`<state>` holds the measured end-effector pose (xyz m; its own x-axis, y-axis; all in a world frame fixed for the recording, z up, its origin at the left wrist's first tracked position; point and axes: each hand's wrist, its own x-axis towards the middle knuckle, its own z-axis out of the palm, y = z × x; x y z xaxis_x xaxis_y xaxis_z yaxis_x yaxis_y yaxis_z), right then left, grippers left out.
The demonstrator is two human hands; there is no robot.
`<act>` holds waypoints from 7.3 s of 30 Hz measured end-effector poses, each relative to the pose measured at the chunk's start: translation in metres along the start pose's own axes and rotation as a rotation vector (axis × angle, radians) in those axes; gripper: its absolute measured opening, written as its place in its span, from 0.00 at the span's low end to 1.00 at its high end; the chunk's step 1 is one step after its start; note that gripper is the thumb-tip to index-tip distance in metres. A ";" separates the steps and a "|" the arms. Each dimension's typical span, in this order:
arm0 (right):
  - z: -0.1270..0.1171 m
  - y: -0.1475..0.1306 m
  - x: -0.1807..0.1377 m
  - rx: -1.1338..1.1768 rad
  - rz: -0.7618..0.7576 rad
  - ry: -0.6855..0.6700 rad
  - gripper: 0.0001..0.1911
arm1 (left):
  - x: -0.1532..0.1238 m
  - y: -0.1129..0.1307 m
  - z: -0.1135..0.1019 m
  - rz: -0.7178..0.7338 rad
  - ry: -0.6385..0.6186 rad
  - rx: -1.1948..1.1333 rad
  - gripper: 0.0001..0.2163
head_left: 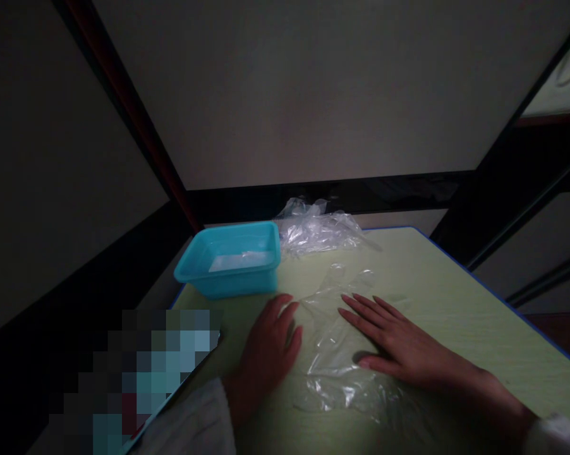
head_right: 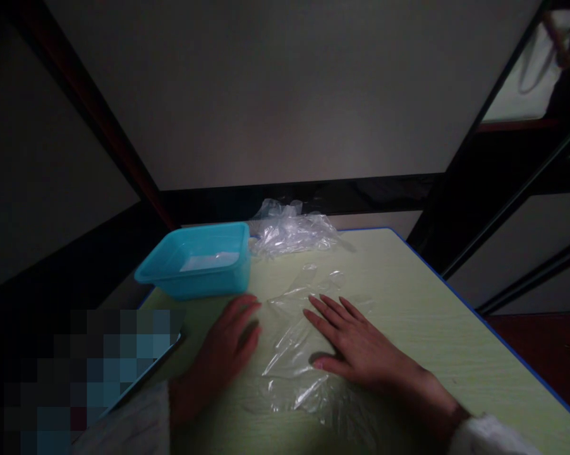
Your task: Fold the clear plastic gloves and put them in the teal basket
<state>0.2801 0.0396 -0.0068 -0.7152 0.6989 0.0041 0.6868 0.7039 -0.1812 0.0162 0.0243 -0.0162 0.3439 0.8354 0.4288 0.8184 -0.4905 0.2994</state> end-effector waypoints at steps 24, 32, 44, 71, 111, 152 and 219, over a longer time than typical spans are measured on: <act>-0.012 0.026 -0.013 0.039 0.391 -0.133 0.42 | -0.001 0.005 -0.006 0.142 -0.420 0.127 0.34; -0.013 0.022 -0.003 -0.011 0.446 0.146 0.41 | 0.002 -0.003 -0.012 0.153 -0.340 0.144 0.32; 0.010 -0.042 0.013 0.162 -0.053 0.048 0.36 | -0.010 0.042 0.000 0.202 -0.396 -0.017 0.27; -0.017 -0.002 -0.013 0.288 -0.091 -0.292 0.69 | -0.014 0.026 -0.009 0.242 -0.472 0.014 0.32; -0.001 0.017 0.010 -0.042 0.284 0.034 0.31 | 0.002 0.029 0.007 0.194 -0.370 0.032 0.25; -0.004 0.015 0.042 0.008 0.211 0.083 0.30 | 0.025 0.029 0.004 0.112 -0.339 0.113 0.25; -0.032 -0.055 -0.019 0.468 -0.285 -0.134 0.10 | -0.021 0.029 -0.029 0.212 -0.360 -0.530 0.09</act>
<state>0.2597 -0.0084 0.0344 -0.8951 0.4458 -0.0029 0.3554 0.7097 -0.6083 0.0198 -0.0147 0.0084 0.6794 0.6932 0.2406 0.4112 -0.6313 0.6576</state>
